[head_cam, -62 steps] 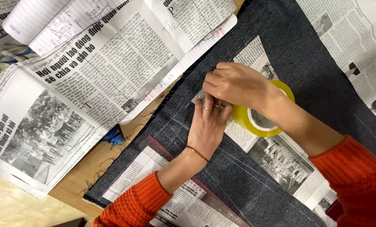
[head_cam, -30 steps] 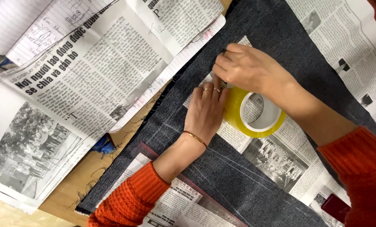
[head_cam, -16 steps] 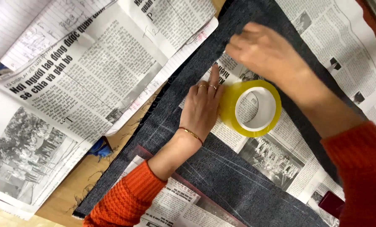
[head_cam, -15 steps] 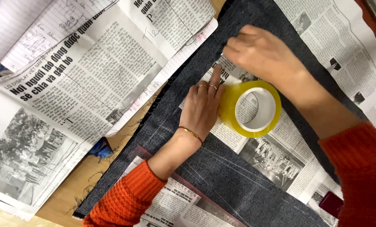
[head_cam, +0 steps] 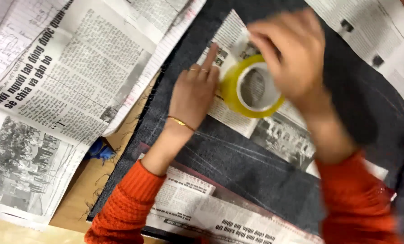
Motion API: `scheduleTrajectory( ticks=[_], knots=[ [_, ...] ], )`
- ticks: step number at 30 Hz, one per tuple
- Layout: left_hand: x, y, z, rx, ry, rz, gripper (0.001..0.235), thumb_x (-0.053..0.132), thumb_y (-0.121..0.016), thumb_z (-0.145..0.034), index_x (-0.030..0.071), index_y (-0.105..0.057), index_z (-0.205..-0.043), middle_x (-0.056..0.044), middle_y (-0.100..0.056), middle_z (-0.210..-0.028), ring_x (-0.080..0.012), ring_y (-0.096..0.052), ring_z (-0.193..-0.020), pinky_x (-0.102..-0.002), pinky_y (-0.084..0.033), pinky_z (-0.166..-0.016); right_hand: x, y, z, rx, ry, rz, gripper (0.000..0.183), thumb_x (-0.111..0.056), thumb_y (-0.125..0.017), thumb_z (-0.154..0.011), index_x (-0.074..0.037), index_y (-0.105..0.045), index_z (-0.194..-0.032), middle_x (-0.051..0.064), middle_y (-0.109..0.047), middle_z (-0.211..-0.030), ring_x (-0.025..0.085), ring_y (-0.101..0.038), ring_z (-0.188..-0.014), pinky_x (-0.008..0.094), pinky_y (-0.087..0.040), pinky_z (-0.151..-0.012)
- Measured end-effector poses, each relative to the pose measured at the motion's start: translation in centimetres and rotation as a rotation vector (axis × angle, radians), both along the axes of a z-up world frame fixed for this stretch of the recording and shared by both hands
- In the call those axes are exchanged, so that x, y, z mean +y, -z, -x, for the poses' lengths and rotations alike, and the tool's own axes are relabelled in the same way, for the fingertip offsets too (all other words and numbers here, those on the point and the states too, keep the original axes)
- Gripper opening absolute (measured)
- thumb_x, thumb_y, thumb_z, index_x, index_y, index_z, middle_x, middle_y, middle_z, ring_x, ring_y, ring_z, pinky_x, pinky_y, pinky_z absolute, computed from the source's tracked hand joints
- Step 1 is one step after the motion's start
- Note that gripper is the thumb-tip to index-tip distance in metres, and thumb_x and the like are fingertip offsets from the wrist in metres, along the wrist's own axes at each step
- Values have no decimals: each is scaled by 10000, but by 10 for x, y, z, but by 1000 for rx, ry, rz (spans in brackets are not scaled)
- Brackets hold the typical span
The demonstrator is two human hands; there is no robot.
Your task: Tracing newspaper patterns onto denim fabric using white chalk and a ruler.
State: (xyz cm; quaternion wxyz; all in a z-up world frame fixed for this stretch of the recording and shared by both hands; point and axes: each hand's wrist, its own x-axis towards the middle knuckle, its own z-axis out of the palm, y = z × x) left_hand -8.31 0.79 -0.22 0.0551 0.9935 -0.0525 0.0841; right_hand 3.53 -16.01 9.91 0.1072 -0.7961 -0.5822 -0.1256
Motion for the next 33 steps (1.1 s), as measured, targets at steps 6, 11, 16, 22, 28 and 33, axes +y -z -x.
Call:
scheduleTrajectory(
  ticks=[6,11,16,22,28,33],
  knots=[
    [35,26,38,-346,132,117,62,177,-682,-919,205,-687,-975,-40,-648,-1392,-217,-657,-980,-356,-513,-746,-76,41,171,622,720,-467,112,-23,-813,-931,-83,-768,-1014,53,-749,-830,234,-719,-799,379,-553,-827],
    [63,22,44,-154,215,142,273,184,-799,-809,248,-727,-1065,24,-689,-1269,-257,-610,-1107,-439,-514,-868,-97,75,272,960,1018,-418,141,-183,-812,-882,-123,-778,-1005,76,-764,-717,241,-735,-754,370,-540,-784],
    [79,10,60,-167,199,224,211,142,-813,-856,207,-739,-1042,15,-688,-1283,-252,-631,-1131,-419,-525,-900,-77,54,308,981,1033,-429,102,-150,-787,-898,-102,-763,-984,100,-781,-730,274,-752,-742,391,-562,-754],
    [49,-31,107,-119,268,410,208,40,-782,-903,71,-729,-1102,-138,-661,-1296,-376,-587,-1218,-476,-493,-1012,-73,60,354,964,1026,-438,117,-149,-787,-890,-133,-775,-1005,75,-802,-843,285,-757,-826,399,-594,-780],
    [-31,-33,151,-11,406,502,232,98,-766,-910,91,-723,-1138,-121,-640,-1362,-378,-518,-1341,-487,-435,-1094,-95,45,384,878,1029,-502,98,-133,-747,-926,-94,-767,-1013,116,-790,-844,309,-753,-792,420,-603,-765],
    [-75,-34,169,83,447,459,210,143,-755,-927,149,-728,-1135,-68,-641,-1383,-344,-481,-1401,-505,-431,-1097,-133,54,407,844,1077,-535,96,-159,-749,-932,-112,-769,-1014,95,-778,-831,285,-752,-813,403,-596,-785]
  ],
)
